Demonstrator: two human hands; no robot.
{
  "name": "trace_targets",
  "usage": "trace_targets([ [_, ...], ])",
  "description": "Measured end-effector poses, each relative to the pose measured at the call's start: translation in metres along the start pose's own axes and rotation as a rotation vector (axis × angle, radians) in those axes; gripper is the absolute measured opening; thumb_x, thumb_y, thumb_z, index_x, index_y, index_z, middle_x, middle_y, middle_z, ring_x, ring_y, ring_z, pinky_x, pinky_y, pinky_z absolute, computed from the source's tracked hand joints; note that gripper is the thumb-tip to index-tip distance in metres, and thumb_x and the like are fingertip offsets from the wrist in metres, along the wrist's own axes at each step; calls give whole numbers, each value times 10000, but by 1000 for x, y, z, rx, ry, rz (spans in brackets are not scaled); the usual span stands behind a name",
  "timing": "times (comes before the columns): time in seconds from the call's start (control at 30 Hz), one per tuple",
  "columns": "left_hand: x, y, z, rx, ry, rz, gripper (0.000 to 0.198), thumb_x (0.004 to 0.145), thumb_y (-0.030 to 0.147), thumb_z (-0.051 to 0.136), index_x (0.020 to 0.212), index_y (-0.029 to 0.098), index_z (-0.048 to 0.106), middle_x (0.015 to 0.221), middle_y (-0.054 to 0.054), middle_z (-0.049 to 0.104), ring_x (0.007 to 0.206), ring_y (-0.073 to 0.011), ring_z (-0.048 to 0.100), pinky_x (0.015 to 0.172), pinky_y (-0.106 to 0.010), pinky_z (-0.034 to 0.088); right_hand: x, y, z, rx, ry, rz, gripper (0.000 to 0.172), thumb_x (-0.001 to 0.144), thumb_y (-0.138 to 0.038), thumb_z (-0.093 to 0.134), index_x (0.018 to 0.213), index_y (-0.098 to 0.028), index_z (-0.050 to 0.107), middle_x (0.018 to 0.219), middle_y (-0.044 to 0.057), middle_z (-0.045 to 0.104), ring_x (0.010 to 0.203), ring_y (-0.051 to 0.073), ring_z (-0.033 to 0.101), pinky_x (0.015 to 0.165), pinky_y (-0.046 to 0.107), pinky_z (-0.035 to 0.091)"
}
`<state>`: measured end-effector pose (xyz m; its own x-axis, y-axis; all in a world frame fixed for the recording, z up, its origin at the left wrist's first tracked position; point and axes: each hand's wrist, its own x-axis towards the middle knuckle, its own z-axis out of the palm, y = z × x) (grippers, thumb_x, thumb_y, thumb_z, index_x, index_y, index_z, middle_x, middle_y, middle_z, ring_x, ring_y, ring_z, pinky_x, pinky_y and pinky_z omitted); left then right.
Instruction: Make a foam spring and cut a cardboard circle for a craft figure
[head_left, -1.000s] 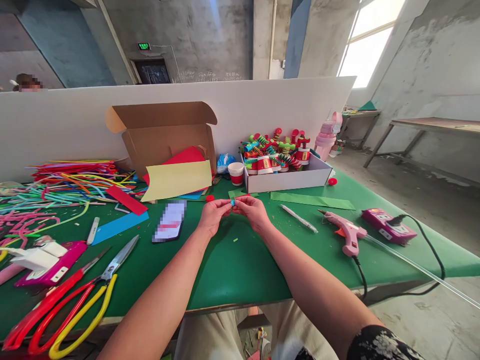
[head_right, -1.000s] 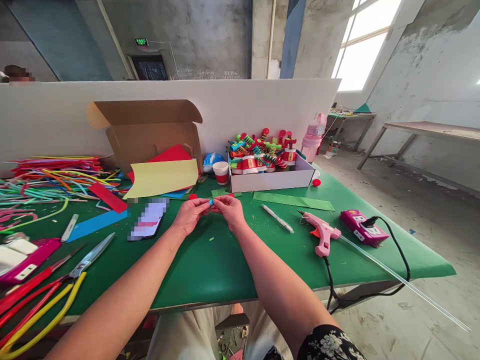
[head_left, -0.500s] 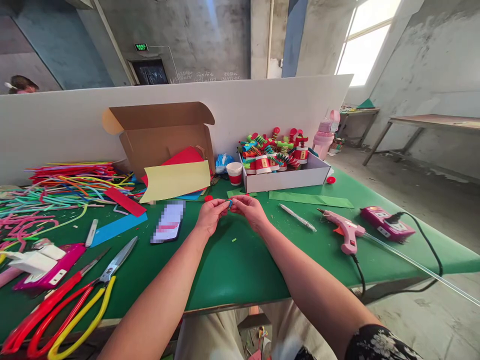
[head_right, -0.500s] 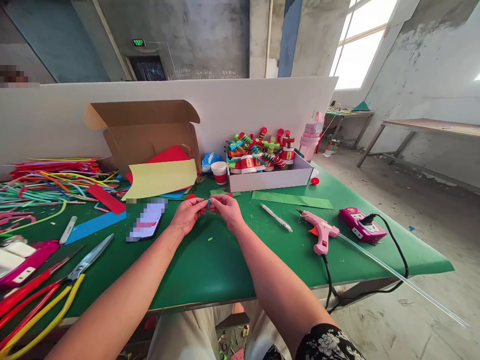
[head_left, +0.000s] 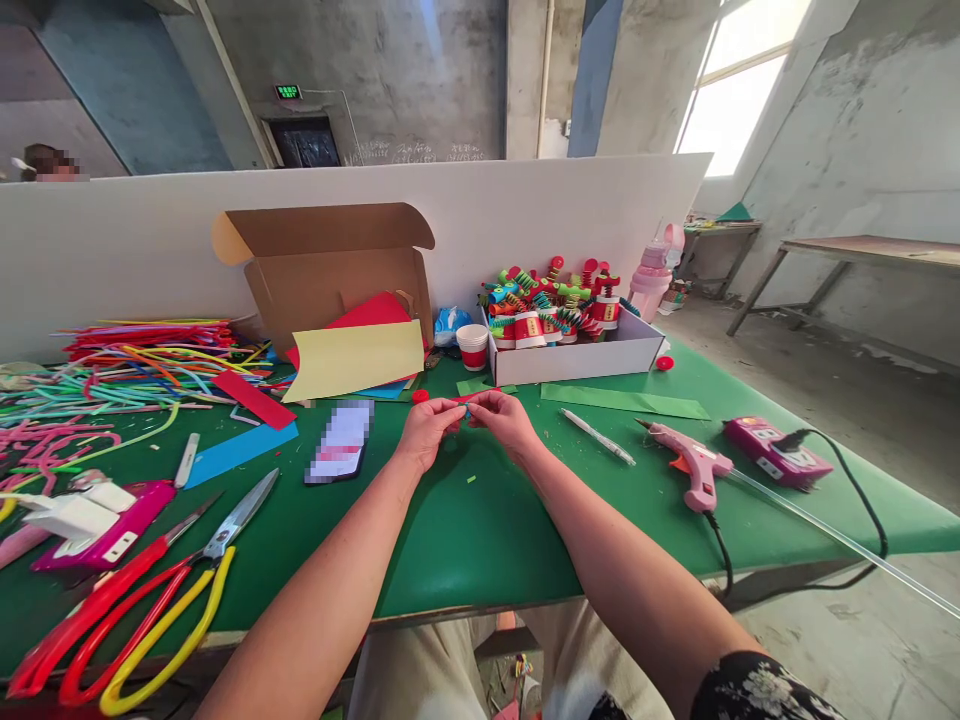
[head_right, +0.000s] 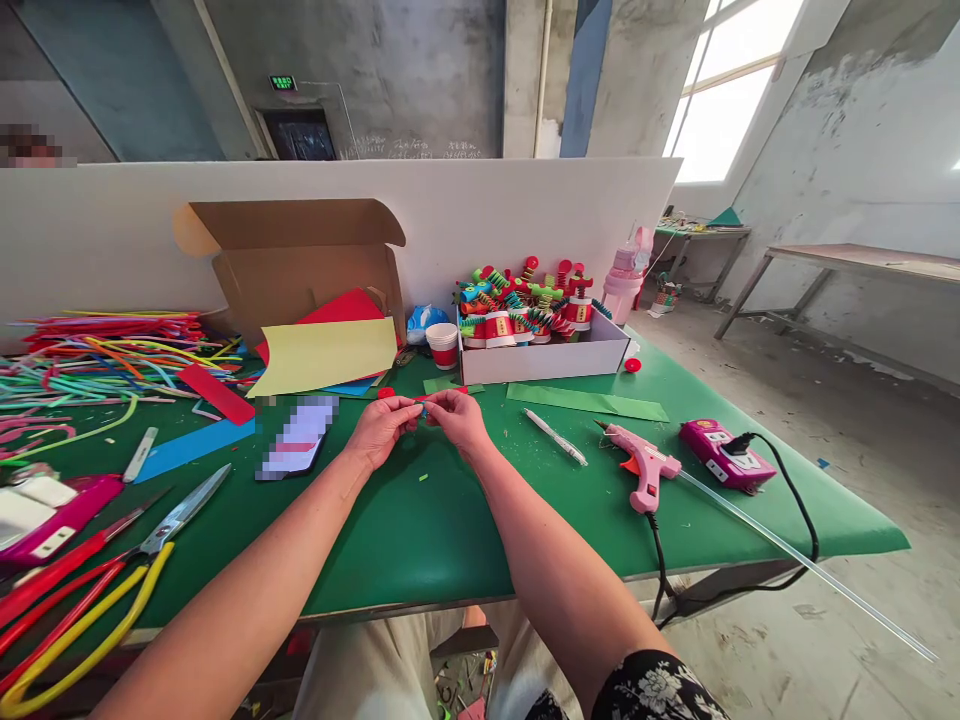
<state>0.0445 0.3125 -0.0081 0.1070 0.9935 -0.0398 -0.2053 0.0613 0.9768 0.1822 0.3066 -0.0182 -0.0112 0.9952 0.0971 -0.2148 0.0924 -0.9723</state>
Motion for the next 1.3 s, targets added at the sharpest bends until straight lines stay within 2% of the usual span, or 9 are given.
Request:
trace_targets([
  [0.13, 3, -2, -1, -104, 29, -27, 347, 428, 328, 864, 635, 149, 650, 558, 17, 596, 514, -85, 493, 548, -248, 404, -5, -6, 0, 69, -73, -17, 216, 680, -345, 728, 848, -219, 680, 740, -16, 674, 667, 120, 614, 726, 290, 535],
  [0.4, 2, 3, -3, -204, 2, -170, 295, 507, 288, 859, 642, 139, 643, 558, 12, 595, 506, -83, 519, 506, -220, 402, -2, -1, 0, -74, -65, -209, 194, 613, -219, 712, 805, -218, 685, 777, -19, 688, 768, 141, 638, 816, 299, 505],
  [0.57, 1, 3, -3, -194, -50, -183, 333, 520, 329, 876, 649, 139, 634, 571, 12, 599, 483, -72, 507, 487, -213, 398, -2, -2, 0, -124, -47, -210, 195, 620, -255, 725, 808, -218, 692, 768, -15, 687, 752, 143, 637, 796, 297, 508],
  [0.77, -5, 8, 1, -168, -49, -50, 413, 582, 513, 810, 692, 151, 642, 611, 5, 620, 518, -89, 532, 522, -226, 429, -8, -15, -1, -31, -32, -166, 245, 588, -335, 766, 787, -215, 689, 720, -10, 681, 677, 153, 639, 727, 308, 533],
  [0.83, -8, 13, 4, -145, -30, 45, 427, 590, 526, 792, 773, 158, 675, 708, -18, 671, 596, -115, 588, 574, -241, 459, -11, -20, -1, 15, 1, -145, 289, 565, -370, 789, 783, -212, 683, 700, -9, 682, 650, 152, 637, 723, 320, 539],
  [0.9, -13, 22, 8, -118, -82, 100, 440, 579, 502, 797, 837, 160, 695, 769, -34, 696, 668, -144, 626, 636, -266, 485, -14, -26, 1, 54, 5, -119, 327, 533, -398, 814, 760, -207, 677, 689, -6, 685, 641, 159, 644, 727, 338, 549],
  [1.07, -42, 51, 19, -80, -168, 156, 366, 545, 393, 820, 793, 154, 696, 724, -23, 692, 657, -153, 627, 725, -320, 505, -38, -53, 10, 101, -76, -95, 390, 497, -434, 853, 756, -195, 684, 715, 12, 711, 689, 184, 680, 784, 370, 554],
  [1.2, -86, 68, 27, -84, -178, 170, 329, 570, 348, 800, 825, 159, 714, 805, -39, 704, 731, -163, 635, 764, -319, 501, -77, -81, 8, 96, -108, -91, 384, 513, -428, 860, 763, -188, 697, 714, 19, 716, 696, 188, 687, 783, 366, 553],
  [1.3, -126, 69, 35, -65, -162, 168, 330, 574, 338, 791, 845, 167, 714, 864, -50, 703, 775, -170, 629, 771, -313, 499, -117, -95, 0, 76, -143, -68, 368, 547, -427, 850, 782, -183, 707, 749, 35, 727, 728, 201, 695, 784, 367, 551],
])
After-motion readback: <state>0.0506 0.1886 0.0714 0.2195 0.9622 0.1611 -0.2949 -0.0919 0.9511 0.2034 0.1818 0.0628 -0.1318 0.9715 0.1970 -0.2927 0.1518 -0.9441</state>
